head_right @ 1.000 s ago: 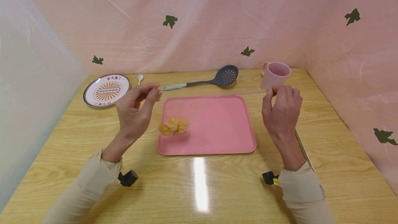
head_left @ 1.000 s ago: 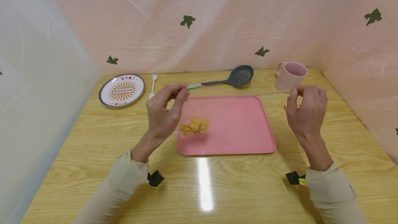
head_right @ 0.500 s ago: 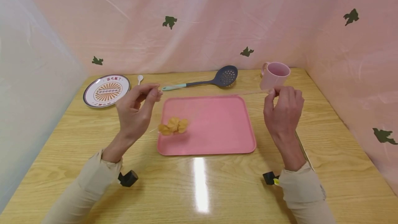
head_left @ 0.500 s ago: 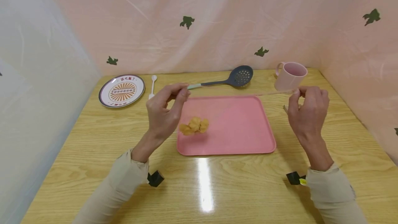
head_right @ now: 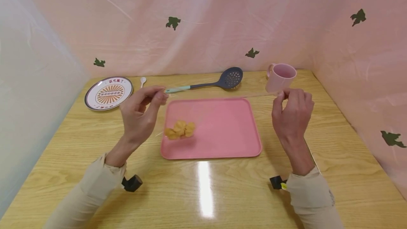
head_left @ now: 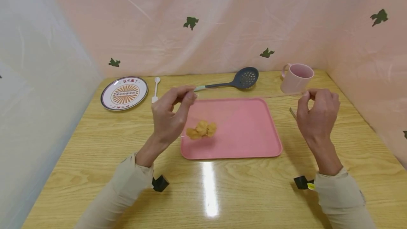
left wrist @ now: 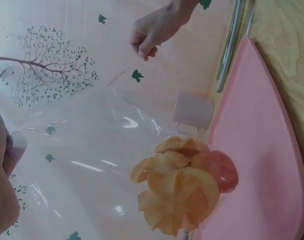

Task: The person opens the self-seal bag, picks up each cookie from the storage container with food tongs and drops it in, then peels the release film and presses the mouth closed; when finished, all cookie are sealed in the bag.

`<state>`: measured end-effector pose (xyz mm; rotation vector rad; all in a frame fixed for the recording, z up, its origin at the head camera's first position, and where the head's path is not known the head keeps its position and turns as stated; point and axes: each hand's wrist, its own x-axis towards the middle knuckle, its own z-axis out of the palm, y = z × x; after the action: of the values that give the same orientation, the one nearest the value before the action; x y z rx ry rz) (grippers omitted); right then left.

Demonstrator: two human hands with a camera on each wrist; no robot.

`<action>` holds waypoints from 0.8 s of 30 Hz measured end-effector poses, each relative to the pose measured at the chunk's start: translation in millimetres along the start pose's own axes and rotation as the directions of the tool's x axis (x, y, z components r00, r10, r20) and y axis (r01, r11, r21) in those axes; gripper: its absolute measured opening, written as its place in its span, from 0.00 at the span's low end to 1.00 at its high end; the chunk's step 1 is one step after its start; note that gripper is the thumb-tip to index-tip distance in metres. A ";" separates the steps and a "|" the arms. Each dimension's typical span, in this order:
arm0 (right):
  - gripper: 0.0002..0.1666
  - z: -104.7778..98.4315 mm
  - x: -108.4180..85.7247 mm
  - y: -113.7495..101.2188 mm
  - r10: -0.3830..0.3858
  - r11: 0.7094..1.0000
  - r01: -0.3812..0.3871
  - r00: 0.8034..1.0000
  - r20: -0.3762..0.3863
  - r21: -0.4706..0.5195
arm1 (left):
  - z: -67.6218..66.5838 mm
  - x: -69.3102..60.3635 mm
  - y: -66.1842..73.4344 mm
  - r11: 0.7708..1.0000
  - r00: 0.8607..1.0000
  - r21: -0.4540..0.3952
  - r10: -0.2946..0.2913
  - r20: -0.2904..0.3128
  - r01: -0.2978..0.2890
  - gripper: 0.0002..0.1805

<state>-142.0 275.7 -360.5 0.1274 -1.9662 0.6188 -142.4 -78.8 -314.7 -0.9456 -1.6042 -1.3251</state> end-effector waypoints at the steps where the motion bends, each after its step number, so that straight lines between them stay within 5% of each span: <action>1: 0.17 -0.5 -0.3 0.3 0.004 1.000 -0.004 1.000 0.003 -0.002 | 0.2 0.0 0.0 1.000 1.000 -0.001 0.000 0.005 0.000 0.07; 13: 0.15 -5.2 -1.7 6.1 0.032 0.999 -0.033 0.999 0.012 0.013 | 0.2 2.1 3.0 1.000 1.000 0.015 0.005 -0.008 -0.005 0.07; 24: 0.10 -17.8 -4.8 22.9 -0.048 0.999 0.050 0.976 0.211 -0.005 | -2.4 1.9 2.1 1.000 1.000 0.019 0.011 -0.002 -0.011 0.07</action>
<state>-133.3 303.0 -366.9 0.2431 -2.1639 0.5818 -140.8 -80.8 -311.9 -0.9400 -1.6056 -1.3005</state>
